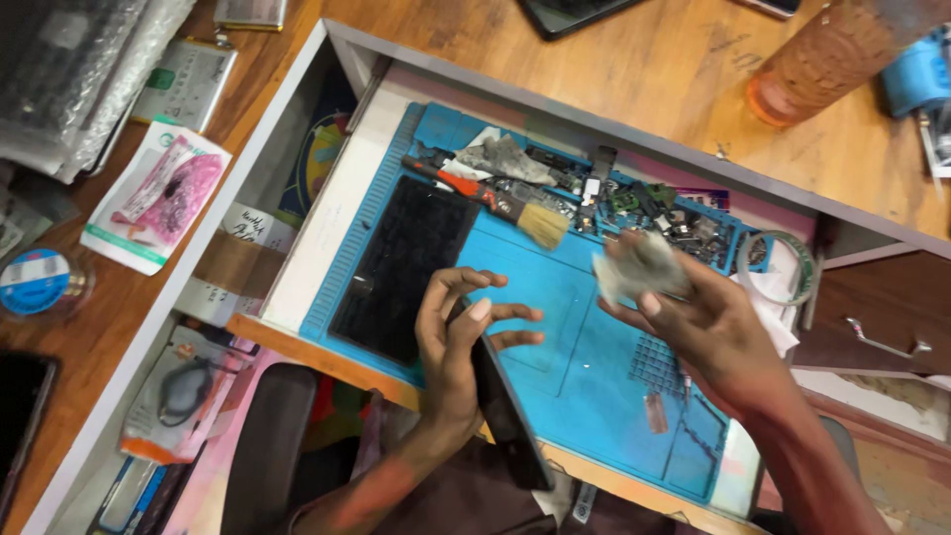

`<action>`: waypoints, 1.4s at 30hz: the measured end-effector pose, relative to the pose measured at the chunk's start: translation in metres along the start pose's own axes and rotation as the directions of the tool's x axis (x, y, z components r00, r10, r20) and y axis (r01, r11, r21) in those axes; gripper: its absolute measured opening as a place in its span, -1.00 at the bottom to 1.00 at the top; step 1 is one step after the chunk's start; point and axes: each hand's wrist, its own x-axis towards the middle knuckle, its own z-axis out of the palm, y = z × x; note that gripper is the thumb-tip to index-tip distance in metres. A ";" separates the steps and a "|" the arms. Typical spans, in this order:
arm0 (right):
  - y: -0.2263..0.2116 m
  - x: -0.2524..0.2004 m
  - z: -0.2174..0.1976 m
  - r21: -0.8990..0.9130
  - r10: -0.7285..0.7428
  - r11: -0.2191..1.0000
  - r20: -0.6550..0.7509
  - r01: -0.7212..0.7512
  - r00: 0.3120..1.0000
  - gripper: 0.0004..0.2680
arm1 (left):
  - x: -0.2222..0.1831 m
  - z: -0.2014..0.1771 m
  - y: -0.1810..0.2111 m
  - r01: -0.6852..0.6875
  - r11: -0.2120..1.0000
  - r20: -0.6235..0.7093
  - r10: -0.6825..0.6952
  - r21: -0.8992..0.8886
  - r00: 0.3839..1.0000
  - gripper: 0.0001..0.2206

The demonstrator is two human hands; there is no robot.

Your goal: The person disassembles a mobile phone by hand and with a screwdriver, removing the rear casing and the battery to access and work on internal components.

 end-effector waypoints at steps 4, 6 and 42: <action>0.004 0.008 0.002 -0.130 -0.184 0.978 -0.145 0.166 0.972 -0.56 | -0.004 -0.004 -0.004 -0.008 0.999 0.111 0.012 -0.043 0.994 -0.57; 0.003 0.001 0.004 -0.365 -0.289 0.909 -0.211 0.199 0.934 -0.62 | -0.005 -0.009 -0.007 0.005 0.996 0.112 0.005 -0.084 0.994 -0.54; 0.009 -0.017 -0.011 -0.039 0.222 0.975 0.128 -0.219 0.967 -0.71 | 0.001 -0.008 0.008 0.781 0.612 0.652 -0.645 0.127 0.400 -0.22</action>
